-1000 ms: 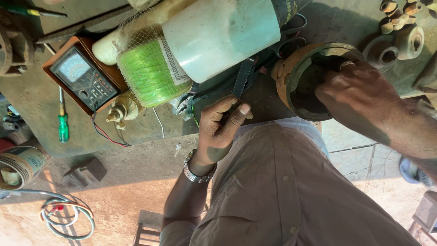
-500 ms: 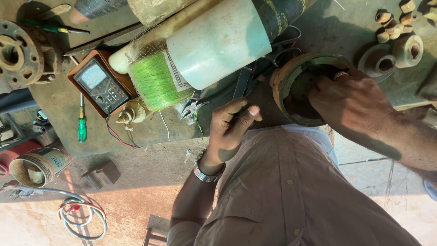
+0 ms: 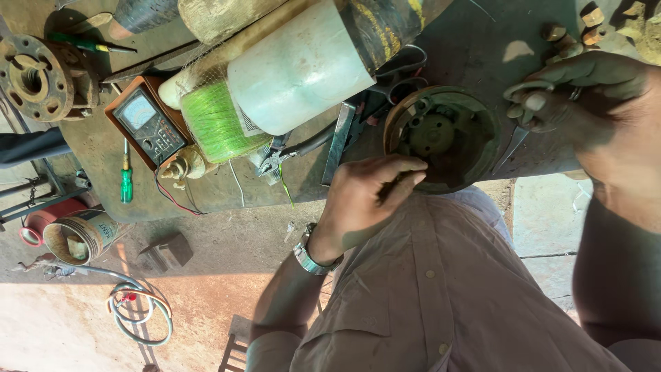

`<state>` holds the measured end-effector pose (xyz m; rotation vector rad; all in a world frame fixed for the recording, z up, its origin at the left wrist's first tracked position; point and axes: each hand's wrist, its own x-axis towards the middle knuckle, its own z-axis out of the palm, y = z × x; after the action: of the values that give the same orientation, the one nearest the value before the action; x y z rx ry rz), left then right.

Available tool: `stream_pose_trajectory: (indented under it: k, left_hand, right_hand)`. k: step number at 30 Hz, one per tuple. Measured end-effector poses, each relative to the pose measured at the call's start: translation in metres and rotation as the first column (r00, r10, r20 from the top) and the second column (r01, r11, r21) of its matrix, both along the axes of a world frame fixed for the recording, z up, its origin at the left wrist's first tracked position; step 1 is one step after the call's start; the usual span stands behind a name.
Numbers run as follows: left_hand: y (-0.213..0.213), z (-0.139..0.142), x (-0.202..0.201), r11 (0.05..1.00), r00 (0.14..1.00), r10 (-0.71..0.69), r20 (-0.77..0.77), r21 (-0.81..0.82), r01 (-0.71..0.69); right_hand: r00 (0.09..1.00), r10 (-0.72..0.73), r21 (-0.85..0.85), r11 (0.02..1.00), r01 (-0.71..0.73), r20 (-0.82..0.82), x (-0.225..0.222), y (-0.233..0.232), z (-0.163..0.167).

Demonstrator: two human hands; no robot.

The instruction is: The person stands at a workbench and sorts small metal parts, including washers and cylindrical pieces, from a larger metal housing. They place the sorted items into separate piles on the table. The person then gathers the sorted parts into their hand and walks away from the workbench.

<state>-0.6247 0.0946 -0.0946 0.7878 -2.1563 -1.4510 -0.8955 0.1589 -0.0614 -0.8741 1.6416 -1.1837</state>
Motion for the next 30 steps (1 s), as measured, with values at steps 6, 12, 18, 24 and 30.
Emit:
stream_pose_trajectory:
  k: [6, 12, 18, 24, 30]
  left_hand:
    - [-0.010, -0.007, -0.060, 0.897, 0.609, -0.419, 0.673, 0.205, 0.391]
    - [-0.019, -0.028, -0.095, 0.633, 0.844, -0.322, 0.430, -0.565, 0.529]
    - [-0.041, -0.007, -0.091, 0.700, 0.776, -0.443, 0.449, -0.368, 0.613]
    - [-0.050, 0.012, -0.066, 0.907, 0.910, -0.328, -0.252, 0.186, 0.379]
    - [-0.036, -0.003, -0.033, 0.652, 0.916, 0.254, -0.310, 0.755, 0.075]
  right_hand:
    - [0.993, -0.063, 0.044, 0.997, 0.059, 0.103, -0.024, 0.033, -0.023]
    - [0.859, -0.180, -0.114, 0.958, 0.264, 0.480, -0.037, 0.060, -0.066]
    - [0.837, -0.291, 0.023, 0.948, 0.317, 0.463, -0.043, 0.072, -0.079]
    - [0.942, -0.169, -0.061, 0.979, 0.194, 0.290, -0.036, 0.061, -0.082]
    - [0.828, 0.067, 0.030, 0.998, -0.061, -0.556, -0.020, 0.033, -0.095]
